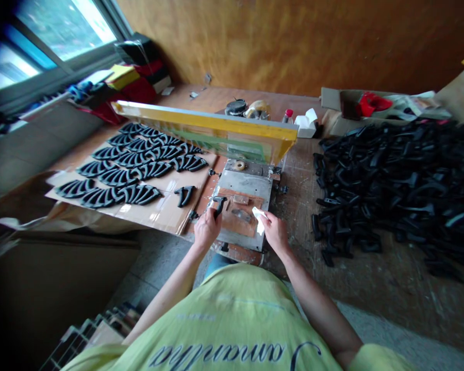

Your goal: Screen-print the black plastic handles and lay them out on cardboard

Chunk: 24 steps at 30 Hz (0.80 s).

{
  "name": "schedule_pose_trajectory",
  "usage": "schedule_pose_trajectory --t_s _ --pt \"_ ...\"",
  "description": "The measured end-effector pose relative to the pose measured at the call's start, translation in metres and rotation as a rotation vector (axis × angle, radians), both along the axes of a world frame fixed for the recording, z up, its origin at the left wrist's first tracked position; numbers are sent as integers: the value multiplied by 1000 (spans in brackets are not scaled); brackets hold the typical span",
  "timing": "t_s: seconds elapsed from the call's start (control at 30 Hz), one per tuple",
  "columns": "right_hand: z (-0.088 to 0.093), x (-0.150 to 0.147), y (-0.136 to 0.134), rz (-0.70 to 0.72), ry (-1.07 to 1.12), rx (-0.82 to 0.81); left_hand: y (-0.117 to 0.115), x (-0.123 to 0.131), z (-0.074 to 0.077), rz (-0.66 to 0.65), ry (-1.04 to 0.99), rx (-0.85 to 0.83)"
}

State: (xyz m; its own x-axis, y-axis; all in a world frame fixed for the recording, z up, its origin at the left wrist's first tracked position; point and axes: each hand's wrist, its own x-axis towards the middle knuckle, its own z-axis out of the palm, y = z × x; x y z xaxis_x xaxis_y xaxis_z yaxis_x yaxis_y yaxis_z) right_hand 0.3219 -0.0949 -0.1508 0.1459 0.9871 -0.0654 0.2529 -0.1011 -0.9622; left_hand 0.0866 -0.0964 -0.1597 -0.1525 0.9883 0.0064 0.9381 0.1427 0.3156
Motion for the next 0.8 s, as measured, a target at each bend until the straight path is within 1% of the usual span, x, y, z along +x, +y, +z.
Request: schedule_pose_trajectory --t_s 0.1,0.17,0.2,0.3,0.4,0.47,0.53,0.63,0.73,0.8 --pt "-1 3 4 -1 -16 32 -15 1 2 -190 -69 42" --pt "0 0 9 38 -93 70 -23 4 0 -285 -90 10" --pt "1 -3 12 70 -142 99 -26 6 -2 -310 -96 -13" --pt "4 -17 24 224 -277 228 -28 9 -10 -341 -118 -46" --pt "5 -34 36 445 -414 354 -25 8 -12 -348 -138 -48" --pt "2 -42 40 596 -530 402 -23 6 -11 -361 -145 -55" --pt "-3 -46 39 712 -644 410 -23 5 -10 -376 -152 -54" --pt "-10 -40 28 784 -752 413 -23 4 -10 -390 -141 -47" --pt "-13 -27 15 799 -792 452 -22 3 -11 -391 -110 -53" --pt "-12 -23 12 802 -806 469 -21 3 -11 -395 -105 -58"
